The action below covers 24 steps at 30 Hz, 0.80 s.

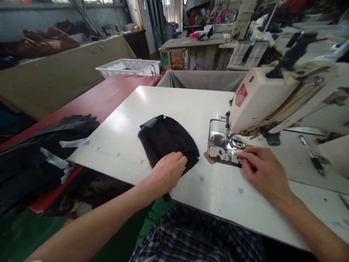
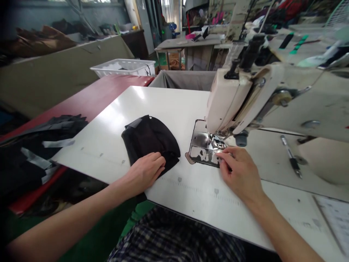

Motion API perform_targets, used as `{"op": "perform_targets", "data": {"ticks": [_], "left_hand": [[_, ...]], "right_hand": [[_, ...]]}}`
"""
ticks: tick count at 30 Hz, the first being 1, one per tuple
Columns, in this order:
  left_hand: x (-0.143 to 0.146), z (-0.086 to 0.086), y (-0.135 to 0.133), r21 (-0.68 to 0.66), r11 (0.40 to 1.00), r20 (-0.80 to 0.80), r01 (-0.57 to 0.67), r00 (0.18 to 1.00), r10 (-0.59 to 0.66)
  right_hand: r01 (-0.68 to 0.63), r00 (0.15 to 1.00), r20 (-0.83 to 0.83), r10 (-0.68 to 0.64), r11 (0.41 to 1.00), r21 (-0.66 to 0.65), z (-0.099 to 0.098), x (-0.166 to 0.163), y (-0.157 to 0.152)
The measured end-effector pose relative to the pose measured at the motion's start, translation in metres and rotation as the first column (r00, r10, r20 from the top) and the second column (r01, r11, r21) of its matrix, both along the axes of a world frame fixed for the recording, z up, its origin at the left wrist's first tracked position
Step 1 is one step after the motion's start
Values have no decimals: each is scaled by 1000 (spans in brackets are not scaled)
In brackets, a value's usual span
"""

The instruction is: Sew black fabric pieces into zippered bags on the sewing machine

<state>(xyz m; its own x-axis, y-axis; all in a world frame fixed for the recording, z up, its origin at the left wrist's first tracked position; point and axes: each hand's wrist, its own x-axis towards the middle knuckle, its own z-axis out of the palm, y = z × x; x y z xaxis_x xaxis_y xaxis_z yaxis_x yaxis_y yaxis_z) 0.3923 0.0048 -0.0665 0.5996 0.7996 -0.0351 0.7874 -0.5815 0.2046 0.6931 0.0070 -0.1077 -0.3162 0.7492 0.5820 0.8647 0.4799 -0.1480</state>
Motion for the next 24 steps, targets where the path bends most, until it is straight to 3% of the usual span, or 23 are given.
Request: {"op": "perform_targets", "data": {"ticks": [3,7,9,13,15,17,19,22,24], "left_hand": [[-6,-1,3,9,999,92,40,995,-41],[-10,0,20,-119,980,435,-161,879,197],[-5,-2,30,-144,968,415,-205,876,247],[9,1,39,-125,987,276,-98,952,129],[14,9,36,-122,991,353,-62,930,102],[19,20,30,-132,990,538,-38,837,104],[26,31,23,-144,990,720,-9,685,111],[39,38,18,-134,990,835,36,542,93],[48,39,18,-124,992,872,33,481,93]], "right_hand": [[-108,994,-6,108,994,8,6,-15,-10],[-147,979,-150,136,987,-67,11,-48,-30],[-160,966,-225,128,978,-131,11,-63,-36],[-174,909,-415,27,931,-320,15,-76,-42],[-213,848,-527,-50,879,-426,21,-78,-43],[-323,725,-678,-124,808,-493,28,-84,-43],[-471,510,-844,-169,765,-438,35,-96,-41],[-541,152,-971,-183,807,-237,42,-120,-34],[-543,1,-983,-185,825,-156,41,-133,-29]]}}
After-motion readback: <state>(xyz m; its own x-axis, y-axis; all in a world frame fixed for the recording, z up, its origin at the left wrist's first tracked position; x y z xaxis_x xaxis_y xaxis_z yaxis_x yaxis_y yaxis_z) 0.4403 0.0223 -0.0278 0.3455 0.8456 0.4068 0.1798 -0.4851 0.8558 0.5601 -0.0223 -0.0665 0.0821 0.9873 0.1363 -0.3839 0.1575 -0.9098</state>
